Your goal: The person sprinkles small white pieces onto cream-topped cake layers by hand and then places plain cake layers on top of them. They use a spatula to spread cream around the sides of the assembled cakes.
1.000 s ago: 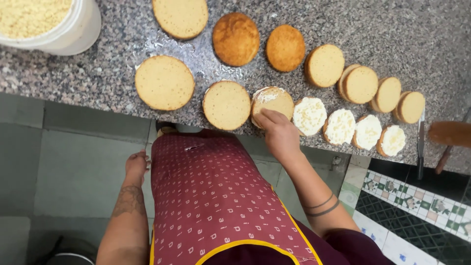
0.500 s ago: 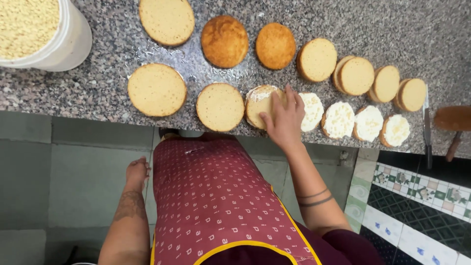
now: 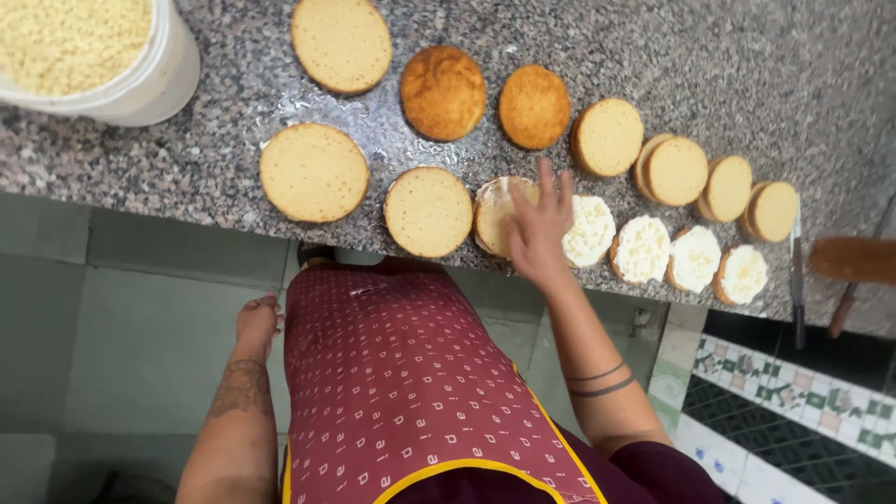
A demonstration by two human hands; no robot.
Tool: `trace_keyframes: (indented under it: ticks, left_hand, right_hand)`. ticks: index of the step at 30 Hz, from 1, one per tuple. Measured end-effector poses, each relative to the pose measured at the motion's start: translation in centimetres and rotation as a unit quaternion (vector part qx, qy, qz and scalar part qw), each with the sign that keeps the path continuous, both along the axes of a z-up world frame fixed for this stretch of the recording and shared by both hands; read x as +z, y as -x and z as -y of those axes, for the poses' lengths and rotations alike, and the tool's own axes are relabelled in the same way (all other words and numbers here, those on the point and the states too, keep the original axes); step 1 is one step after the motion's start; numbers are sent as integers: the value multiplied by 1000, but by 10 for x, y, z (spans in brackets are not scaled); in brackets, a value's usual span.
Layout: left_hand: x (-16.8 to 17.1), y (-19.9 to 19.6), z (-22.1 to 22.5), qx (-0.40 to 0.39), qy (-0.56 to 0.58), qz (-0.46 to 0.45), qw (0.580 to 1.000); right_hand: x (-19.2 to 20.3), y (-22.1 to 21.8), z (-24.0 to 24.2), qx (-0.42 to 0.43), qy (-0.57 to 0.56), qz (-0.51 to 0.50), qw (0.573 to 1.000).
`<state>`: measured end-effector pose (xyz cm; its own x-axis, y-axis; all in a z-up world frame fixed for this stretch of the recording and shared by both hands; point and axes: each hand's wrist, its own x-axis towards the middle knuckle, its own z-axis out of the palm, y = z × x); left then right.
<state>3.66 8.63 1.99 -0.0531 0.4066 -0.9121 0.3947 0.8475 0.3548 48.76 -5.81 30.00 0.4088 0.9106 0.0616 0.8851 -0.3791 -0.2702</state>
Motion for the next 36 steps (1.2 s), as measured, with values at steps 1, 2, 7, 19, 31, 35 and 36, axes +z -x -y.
trace_keyframes:
  ticks: [1, 2, 7, 19, 31, 35, 36]
  left_hand:
    - [-3, 3, 4, 1, -2, -1, 1000]
    - [-5, 5, 7, 7, 2, 0, 1000]
    - [-10, 6, 16, 12, -2, 7, 1000]
    - [-34, 26, 52, 51, 12, -9, 999]
    - [-23, 23, 31, 69, -9, 7, 998]
    - [-12, 15, 26, 56, -3, -10, 998]
    - [-15, 18, 30, 48, 1, -13, 999]
  right_hand:
    - [4, -6, -4, 10, -1, 40, 999]
    - [11, -12, -14, 15, 2, 42, 999]
    - [42, -33, -48, 146, 140, 266, 943]
    - [87, 3, -69, 207, 189, 228, 932]
    - [81, 19, -41, 177, 112, 116, 971]
    - [46, 21, 7, 117, 98, 69, 986]
    - [42, 24, 12, 91, 95, 62, 989]
